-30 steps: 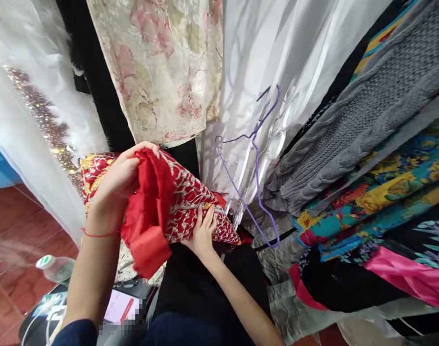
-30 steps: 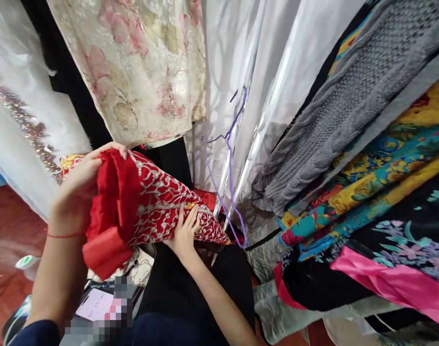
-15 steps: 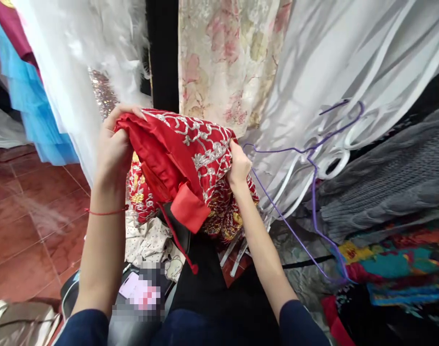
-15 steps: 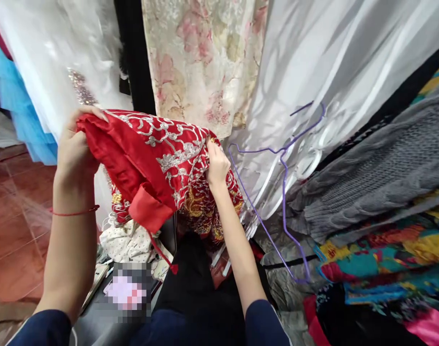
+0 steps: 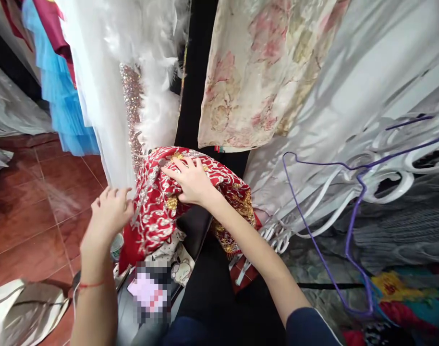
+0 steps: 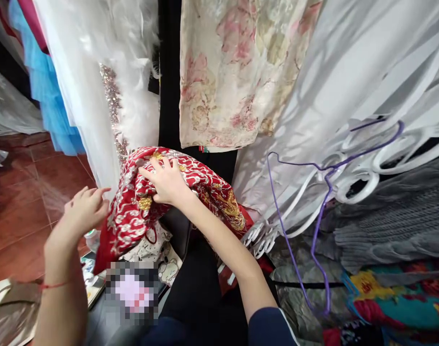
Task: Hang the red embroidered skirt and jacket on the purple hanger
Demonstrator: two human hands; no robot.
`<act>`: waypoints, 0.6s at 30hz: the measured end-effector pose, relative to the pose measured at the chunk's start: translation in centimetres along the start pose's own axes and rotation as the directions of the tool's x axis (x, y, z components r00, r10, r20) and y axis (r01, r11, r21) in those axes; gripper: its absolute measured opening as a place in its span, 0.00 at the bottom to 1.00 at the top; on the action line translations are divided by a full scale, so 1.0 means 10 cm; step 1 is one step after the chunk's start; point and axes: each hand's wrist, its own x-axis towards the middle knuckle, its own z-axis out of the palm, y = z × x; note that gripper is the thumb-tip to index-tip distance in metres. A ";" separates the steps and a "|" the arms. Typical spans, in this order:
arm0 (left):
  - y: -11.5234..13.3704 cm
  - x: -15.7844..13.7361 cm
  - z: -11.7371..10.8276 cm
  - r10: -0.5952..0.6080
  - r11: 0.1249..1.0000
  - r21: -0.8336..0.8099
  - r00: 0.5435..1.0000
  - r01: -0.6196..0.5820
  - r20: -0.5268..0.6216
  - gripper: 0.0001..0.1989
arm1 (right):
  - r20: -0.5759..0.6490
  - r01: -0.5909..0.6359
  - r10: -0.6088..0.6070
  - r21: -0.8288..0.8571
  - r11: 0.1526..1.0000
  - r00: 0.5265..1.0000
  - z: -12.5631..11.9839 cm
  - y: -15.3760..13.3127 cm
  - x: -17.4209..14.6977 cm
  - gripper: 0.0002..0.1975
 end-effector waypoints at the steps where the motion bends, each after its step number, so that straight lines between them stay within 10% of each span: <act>1: 0.07 -0.10 0.10 -0.004 0.993 -0.115 0.997 -0.004 -0.074 0.24 | 0.004 0.006 -0.006 -0.022 1.000 1.000 0.04 -0.03 -0.01 0.40; 8: 0.32 -0.43 0.75 0.213 0.822 -0.480 0.947 -0.307 -0.241 0.44 | 0.030 -0.005 0.005 -0.015 1.000 1.000 0.13 0.03 -0.10 0.42; 18: 0.25 -0.44 1.10 0.217 0.707 -0.623 0.942 -0.333 -0.257 0.45 | 0.061 -0.017 0.023 -0.100 0.995 0.998 0.17 -0.03 -0.12 0.43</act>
